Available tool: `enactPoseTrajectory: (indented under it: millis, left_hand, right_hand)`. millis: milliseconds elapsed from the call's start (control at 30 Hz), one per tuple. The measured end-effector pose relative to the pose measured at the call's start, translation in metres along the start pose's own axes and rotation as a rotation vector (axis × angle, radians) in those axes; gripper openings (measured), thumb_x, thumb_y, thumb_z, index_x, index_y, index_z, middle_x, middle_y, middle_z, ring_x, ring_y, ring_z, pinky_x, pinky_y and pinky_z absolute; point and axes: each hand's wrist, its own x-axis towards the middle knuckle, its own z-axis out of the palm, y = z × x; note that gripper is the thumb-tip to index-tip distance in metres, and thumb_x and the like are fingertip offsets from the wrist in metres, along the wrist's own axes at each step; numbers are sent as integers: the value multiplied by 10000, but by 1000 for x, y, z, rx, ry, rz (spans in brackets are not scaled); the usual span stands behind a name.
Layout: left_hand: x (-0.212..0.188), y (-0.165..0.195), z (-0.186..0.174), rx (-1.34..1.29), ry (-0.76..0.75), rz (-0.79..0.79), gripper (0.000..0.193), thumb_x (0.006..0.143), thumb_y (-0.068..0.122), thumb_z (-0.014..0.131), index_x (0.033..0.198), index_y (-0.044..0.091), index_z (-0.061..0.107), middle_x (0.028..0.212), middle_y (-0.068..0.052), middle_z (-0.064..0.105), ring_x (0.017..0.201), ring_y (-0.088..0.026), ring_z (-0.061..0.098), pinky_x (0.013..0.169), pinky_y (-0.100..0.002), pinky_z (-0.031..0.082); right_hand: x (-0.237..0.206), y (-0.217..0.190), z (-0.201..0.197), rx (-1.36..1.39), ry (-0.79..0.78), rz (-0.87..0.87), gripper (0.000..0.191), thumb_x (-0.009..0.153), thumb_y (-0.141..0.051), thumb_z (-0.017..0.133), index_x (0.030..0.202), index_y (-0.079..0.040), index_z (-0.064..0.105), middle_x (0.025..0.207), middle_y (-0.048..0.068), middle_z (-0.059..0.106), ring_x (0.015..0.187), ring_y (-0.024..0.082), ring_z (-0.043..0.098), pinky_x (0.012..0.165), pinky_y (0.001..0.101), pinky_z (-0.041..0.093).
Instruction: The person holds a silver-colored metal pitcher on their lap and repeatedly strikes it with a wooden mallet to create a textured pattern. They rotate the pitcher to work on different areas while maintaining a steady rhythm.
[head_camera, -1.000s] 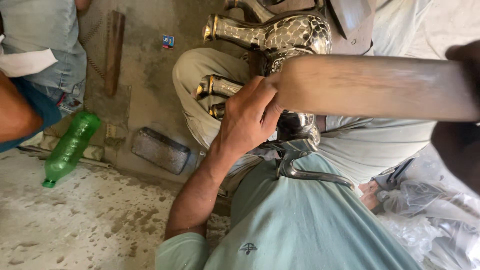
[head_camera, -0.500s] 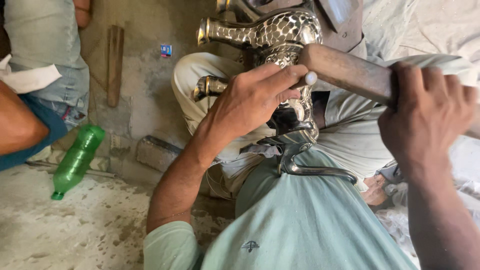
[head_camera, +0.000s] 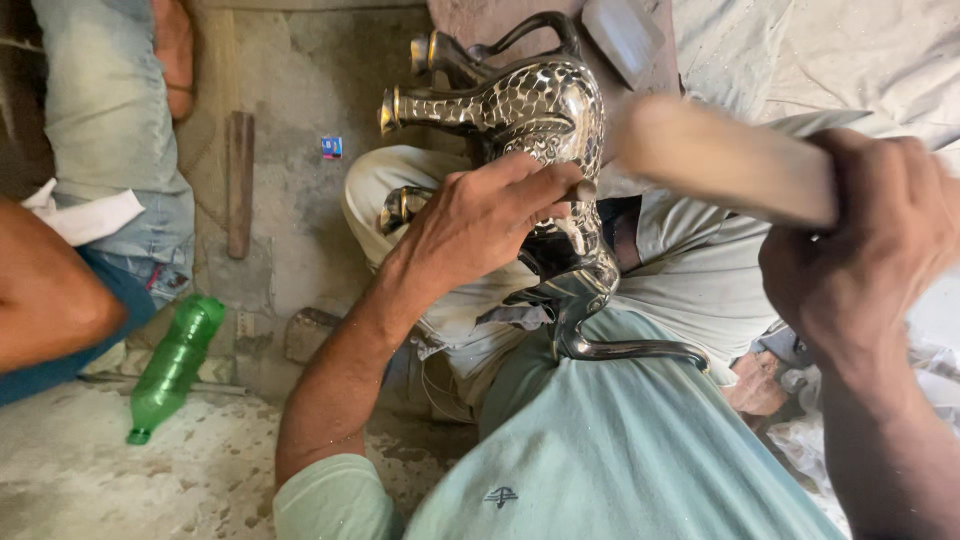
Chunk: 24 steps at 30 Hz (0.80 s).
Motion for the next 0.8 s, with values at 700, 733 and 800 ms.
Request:
enactPoseTrajectory:
  millis: [700, 733, 800]
  left_hand:
    - [-6, -11, -2, -39, -29, -29, 313, 965, 175, 742, 1260, 166, 636, 1015, -81, 648, 857, -354, 715, 678, -451, 577]
    - [-6, -11, -2, -40, -41, -22, 300, 965, 171, 743, 1246, 173, 639, 1016, -80, 650, 850, -352, 715, 677, -451, 578]
    - [-7, -12, -1, -34, -58, -22, 276, 963, 162, 744, 1220, 186, 646, 1016, -78, 656, 835, -349, 714, 673, -452, 578]
  right_hand:
    - [-1, -28, -3, 240, 15, 170, 300, 845, -58, 722, 1141, -79, 673, 963, 51, 672, 878, 234, 665, 821, 375, 502]
    - [-2, -28, -4, -55, -22, 36, 335, 780, 9, 749, 1104, -67, 708, 899, 88, 689, 829, 274, 675, 784, 409, 512]
    - [-4, -26, -5, -115, -31, -13, 359, 774, 23, 752, 1119, -51, 688, 898, 121, 678, 834, 298, 664, 780, 423, 508]
